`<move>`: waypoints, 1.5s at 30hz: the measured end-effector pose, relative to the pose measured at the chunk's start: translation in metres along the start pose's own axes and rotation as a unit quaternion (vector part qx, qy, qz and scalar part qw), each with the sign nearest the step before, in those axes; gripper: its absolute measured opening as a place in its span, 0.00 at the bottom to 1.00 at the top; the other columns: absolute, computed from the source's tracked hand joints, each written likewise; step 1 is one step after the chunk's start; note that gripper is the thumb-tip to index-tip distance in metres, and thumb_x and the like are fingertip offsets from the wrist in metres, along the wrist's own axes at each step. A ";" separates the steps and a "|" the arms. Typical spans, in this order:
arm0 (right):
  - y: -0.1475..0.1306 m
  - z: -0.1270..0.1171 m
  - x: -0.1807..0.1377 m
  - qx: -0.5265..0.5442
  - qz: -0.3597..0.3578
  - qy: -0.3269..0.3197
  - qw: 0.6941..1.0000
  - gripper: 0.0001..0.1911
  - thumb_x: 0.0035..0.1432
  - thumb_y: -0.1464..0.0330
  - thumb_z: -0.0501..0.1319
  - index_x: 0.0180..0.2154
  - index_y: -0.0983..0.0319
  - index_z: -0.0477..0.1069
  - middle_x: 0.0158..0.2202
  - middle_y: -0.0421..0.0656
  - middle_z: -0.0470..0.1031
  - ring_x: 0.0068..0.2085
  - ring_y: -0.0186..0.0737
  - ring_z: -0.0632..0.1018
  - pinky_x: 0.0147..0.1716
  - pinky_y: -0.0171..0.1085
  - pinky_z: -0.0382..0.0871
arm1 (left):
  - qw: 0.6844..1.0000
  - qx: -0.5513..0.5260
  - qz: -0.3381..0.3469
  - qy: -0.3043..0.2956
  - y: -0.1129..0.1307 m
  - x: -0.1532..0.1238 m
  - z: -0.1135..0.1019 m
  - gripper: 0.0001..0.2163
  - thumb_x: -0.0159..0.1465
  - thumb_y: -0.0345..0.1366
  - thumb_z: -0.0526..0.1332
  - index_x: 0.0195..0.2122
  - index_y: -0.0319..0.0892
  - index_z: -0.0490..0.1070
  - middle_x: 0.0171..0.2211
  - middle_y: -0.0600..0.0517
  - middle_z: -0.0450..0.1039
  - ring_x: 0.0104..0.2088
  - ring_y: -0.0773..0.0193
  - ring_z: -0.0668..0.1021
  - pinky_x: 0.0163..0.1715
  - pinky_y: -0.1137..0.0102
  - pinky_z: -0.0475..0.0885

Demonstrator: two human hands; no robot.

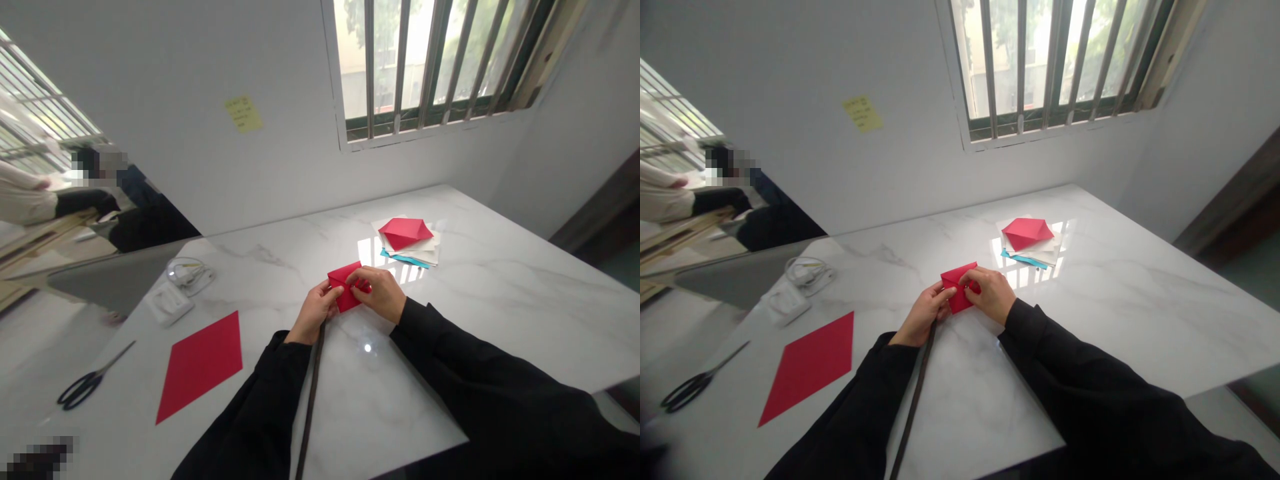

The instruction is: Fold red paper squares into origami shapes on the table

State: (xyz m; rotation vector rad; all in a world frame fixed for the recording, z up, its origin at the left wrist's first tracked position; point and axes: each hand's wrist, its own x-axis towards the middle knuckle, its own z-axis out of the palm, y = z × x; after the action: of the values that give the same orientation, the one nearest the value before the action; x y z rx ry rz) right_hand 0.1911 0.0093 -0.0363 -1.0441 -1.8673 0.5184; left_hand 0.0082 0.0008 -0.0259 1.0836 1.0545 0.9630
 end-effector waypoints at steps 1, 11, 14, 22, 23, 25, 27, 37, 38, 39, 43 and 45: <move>0.000 0.000 0.000 0.002 0.000 0.000 1.000 0.11 0.54 0.80 0.63 0.36 0.59 0.77 0.36 0.40 0.79 0.31 0.34 0.76 0.34 0.33 0.71 | 1.000 0.000 0.000 0.003 0.001 0.000 0.000 0.20 0.57 0.41 0.69 0.49 0.37 0.74 0.17 0.63 0.59 0.15 0.76 0.56 0.17 0.75 0.47; -0.004 -0.001 0.001 0.020 -0.007 0.019 1.000 0.11 0.54 0.79 0.63 0.37 0.59 0.77 0.35 0.40 0.79 0.30 0.34 0.77 0.35 0.35 0.74 | 0.999 -0.015 -0.011 0.030 0.003 -0.002 0.003 0.16 0.55 0.38 0.68 0.44 0.39 0.73 0.16 0.63 0.58 0.13 0.76 0.56 0.16 0.76 0.46; -0.004 -0.003 0.003 0.058 -0.008 0.045 0.997 0.09 0.56 0.77 0.63 0.38 0.59 0.77 0.35 0.41 0.79 0.31 0.35 0.79 0.35 0.35 0.76 | 0.997 -0.038 -0.007 0.064 0.002 0.000 0.000 0.16 0.54 0.37 0.68 0.42 0.39 0.73 0.16 0.63 0.59 0.13 0.77 0.56 0.15 0.76 0.46; 0.011 -0.006 0.007 0.113 0.062 0.062 0.990 0.10 0.54 0.75 0.62 0.38 0.60 0.78 0.35 0.41 0.82 0.33 0.37 0.82 0.38 0.37 0.80 | 0.988 -0.069 0.023 0.139 0.007 0.005 -0.021 0.15 0.52 0.37 0.68 0.40 0.40 0.71 0.18 0.64 0.59 0.13 0.78 0.55 0.15 0.77 0.46; 0.012 -0.006 0.007 0.114 0.070 0.059 0.989 0.10 0.54 0.75 0.62 0.37 0.60 0.79 0.35 0.41 0.82 0.34 0.37 0.83 0.38 0.37 0.80 | 0.986 -0.070 0.026 0.146 0.007 0.005 -0.024 0.15 0.52 0.37 0.68 0.40 0.41 0.70 0.18 0.64 0.59 0.13 0.78 0.55 0.15 0.77 0.46; 0.015 -0.004 0.007 0.111 0.079 0.049 0.989 0.10 0.54 0.75 0.62 0.37 0.60 0.79 0.35 0.40 0.82 0.34 0.37 0.82 0.38 0.36 0.80 | 0.985 -0.071 0.031 0.156 0.009 0.006 -0.027 0.14 0.51 0.36 0.68 0.39 0.41 0.70 0.19 0.63 0.60 0.13 0.78 0.55 0.14 0.77 0.45; 0.019 -0.003 0.006 0.089 0.077 0.038 0.992 0.09 0.54 0.75 0.62 0.36 0.60 0.79 0.32 0.40 0.82 0.32 0.36 0.81 0.36 0.35 0.78 | 0.984 -0.072 0.035 0.161 0.010 0.006 -0.029 0.14 0.51 0.36 0.68 0.38 0.41 0.70 0.19 0.63 0.60 0.14 0.79 0.55 0.14 0.77 0.46; 0.039 0.002 0.002 0.014 0.084 -0.052 0.995 0.12 0.52 0.79 0.62 0.34 0.60 0.81 0.29 0.40 0.81 0.29 0.35 0.77 0.32 0.34 0.72 | 0.985 -0.067 0.025 0.157 0.011 0.003 -0.026 0.18 0.52 0.39 0.69 0.42 0.41 0.70 0.22 0.62 0.63 0.14 0.79 0.57 0.15 0.78 0.47; 0.037 0.001 0.003 0.009 0.084 -0.047 0.995 0.11 0.53 0.78 0.63 0.34 0.60 0.81 0.29 0.40 0.81 0.29 0.36 0.77 0.32 0.35 0.72 | 0.985 -0.065 0.025 0.157 0.011 0.003 -0.026 0.18 0.52 0.39 0.69 0.42 0.41 0.69 0.22 0.62 0.64 0.14 0.79 0.57 0.15 0.78 0.47; 0.034 0.000 0.004 0.008 0.084 -0.036 0.996 0.10 0.55 0.76 0.63 0.35 0.59 0.81 0.29 0.40 0.81 0.29 0.36 0.78 0.33 0.35 0.72 | 0.985 -0.064 0.025 0.157 0.010 0.003 -0.026 0.18 0.52 0.40 0.69 0.42 0.41 0.69 0.22 0.62 0.64 0.14 0.79 0.57 0.15 0.78 0.47; 0.016 -0.008 0.009 0.048 0.073 0.042 0.995 0.09 0.64 0.67 0.61 0.38 0.59 0.80 0.35 0.41 0.83 0.34 0.37 0.79 0.36 0.36 0.73 | 0.985 -0.053 0.033 0.161 0.010 0.003 -0.025 0.19 0.52 0.40 0.70 0.43 0.41 0.70 0.21 0.63 0.62 0.15 0.78 0.57 0.16 0.78 0.48; 0.009 -0.011 0.010 0.079 0.069 0.052 0.993 0.10 0.66 0.62 0.61 0.40 0.59 0.80 0.36 0.42 0.83 0.35 0.38 0.80 0.35 0.36 0.74 | 0.985 -0.047 0.039 0.160 0.010 0.003 -0.023 0.20 0.52 0.40 0.71 0.44 0.40 0.71 0.20 0.63 0.63 0.15 0.78 0.57 0.16 0.77 0.48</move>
State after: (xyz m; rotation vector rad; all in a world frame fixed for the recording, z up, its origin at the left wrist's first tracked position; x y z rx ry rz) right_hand 0.2019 0.0219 -0.0319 -1.0787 -1.6426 0.6679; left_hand -0.0142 0.0106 -0.0196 0.9146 1.2191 1.2671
